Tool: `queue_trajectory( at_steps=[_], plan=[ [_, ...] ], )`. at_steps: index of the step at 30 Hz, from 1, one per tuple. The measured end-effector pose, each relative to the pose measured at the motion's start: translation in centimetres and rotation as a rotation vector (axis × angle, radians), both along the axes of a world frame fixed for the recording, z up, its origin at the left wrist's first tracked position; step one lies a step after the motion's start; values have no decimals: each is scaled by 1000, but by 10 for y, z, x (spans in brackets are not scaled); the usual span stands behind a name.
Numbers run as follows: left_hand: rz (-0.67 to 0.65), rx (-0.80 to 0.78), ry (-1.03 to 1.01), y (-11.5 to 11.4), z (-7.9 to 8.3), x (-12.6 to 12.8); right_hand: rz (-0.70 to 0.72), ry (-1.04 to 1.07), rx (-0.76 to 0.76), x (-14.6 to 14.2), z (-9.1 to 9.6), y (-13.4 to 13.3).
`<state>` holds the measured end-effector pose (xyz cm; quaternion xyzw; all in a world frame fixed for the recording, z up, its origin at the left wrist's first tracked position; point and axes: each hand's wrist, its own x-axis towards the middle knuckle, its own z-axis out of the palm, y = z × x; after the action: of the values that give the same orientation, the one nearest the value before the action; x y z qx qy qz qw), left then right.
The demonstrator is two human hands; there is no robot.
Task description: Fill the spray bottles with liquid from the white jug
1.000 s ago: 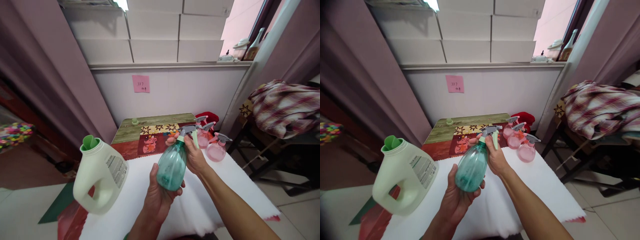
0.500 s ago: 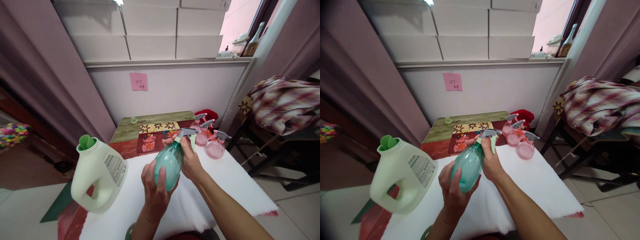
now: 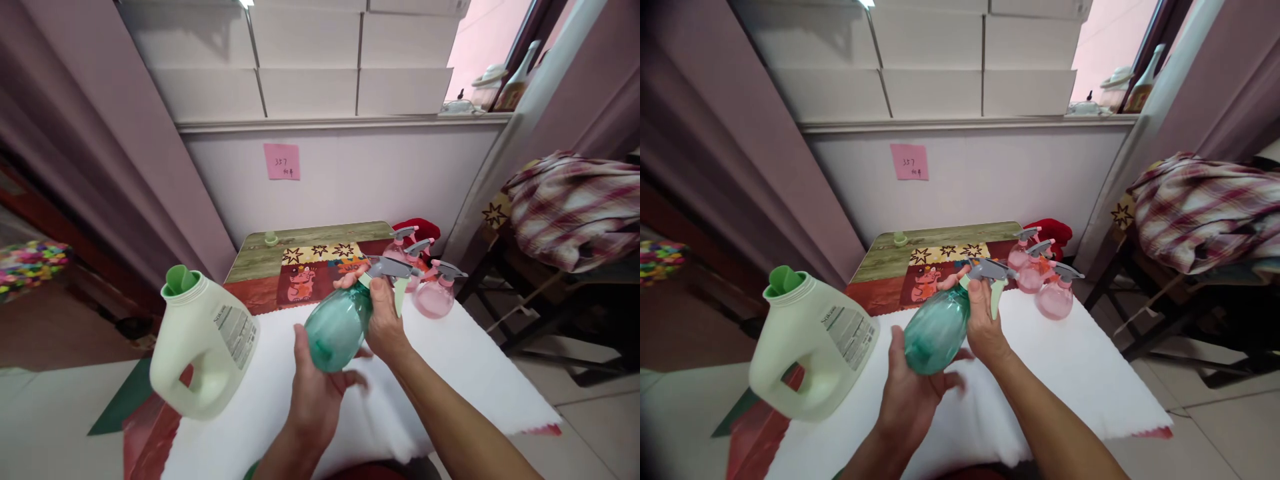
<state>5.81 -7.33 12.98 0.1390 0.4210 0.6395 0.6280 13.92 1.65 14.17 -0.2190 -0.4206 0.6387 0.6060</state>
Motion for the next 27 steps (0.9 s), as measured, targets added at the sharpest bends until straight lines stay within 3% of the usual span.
queue_trajectory(
  at_steps=[2, 5, 7, 11, 13, 15, 17, 20, 22, 24, 27],
  plan=[
    [-77, -43, 48, -1, -3, -2, -7, 21, 22, 3, 0, 2],
    [104, 36, 332, -1, -19, -5, 18, 36, 3, 5, 2, 5],
    [288, 256, 676, 3, -32, -11, 24, 52, -35, 4, 5, 5],
    [603, 883, 1471, 18, -55, -32, 27, 71, -122, 1, 7, 1],
    [664, 1036, 1664, 22, -60, -36, 8, 86, -154, -1, 7, -2],
    [629, 1004, 1564, 21, -58, -31, -26, 114, -165, -4, 5, -4],
    [516, 825, 1158, 16, -46, -19, -57, 143, -139, -5, 1, -3],
    [176, 431, 308, 10, -20, -4, -82, 143, -52, -3, -4, 1],
    [-170, 153, -49, 9, -5, -3, -78, 96, 4, 0, -7, 5],
    [-282, 18, -133, 10, 2, -6, -62, 42, 38, 4, -8, 8],
    [-78, 77, 42, 12, -4, -7, -43, 10, 19, 6, -6, 11]
  ],
)
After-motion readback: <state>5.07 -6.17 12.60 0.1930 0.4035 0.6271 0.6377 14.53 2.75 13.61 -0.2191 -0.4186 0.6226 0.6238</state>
